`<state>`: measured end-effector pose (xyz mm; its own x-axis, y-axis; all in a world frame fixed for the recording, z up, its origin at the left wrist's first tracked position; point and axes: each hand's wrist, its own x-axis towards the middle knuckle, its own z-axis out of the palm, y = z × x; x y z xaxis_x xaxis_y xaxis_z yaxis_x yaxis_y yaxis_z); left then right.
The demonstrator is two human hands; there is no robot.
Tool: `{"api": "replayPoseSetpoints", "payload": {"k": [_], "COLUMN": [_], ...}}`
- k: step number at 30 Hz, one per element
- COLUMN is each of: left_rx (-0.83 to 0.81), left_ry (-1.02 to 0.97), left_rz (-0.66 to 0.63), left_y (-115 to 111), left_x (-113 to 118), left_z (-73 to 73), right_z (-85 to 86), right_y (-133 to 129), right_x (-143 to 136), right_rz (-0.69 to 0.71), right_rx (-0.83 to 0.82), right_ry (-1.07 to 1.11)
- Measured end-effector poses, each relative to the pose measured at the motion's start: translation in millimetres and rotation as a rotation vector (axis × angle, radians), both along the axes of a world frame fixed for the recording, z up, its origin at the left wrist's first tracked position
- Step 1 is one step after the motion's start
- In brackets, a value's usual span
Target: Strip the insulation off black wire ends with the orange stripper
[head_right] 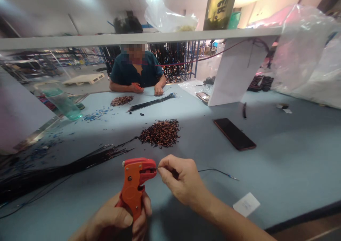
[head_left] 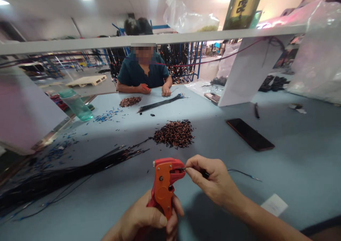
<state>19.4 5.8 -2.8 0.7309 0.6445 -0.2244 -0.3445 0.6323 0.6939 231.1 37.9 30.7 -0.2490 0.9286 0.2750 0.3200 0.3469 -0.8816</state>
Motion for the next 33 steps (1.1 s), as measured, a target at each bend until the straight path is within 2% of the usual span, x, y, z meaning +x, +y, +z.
{"api": "replayPoseSetpoints", "payload": {"k": [9, 17, 33], "left_rx": [0.026, -0.03, -0.042], "left_ry": [0.054, 0.067, 0.136], "left_rz": [0.034, 0.044, 0.049], "left_y": [-4.3, -2.6, -3.7], "left_x": [2.4, 4.0, 6.1], "left_z": [0.5, 1.0, 7.3], "right_z": [1.5, 0.0, 0.3], "right_y": [2.3, 3.0, 3.4], "right_x": [-1.4, -1.0, -0.7], "right_rz": [0.013, 0.006, 0.009], "right_rx": [0.037, 0.073, 0.056], "right_ry": [-0.007, -0.006, -0.026]}}
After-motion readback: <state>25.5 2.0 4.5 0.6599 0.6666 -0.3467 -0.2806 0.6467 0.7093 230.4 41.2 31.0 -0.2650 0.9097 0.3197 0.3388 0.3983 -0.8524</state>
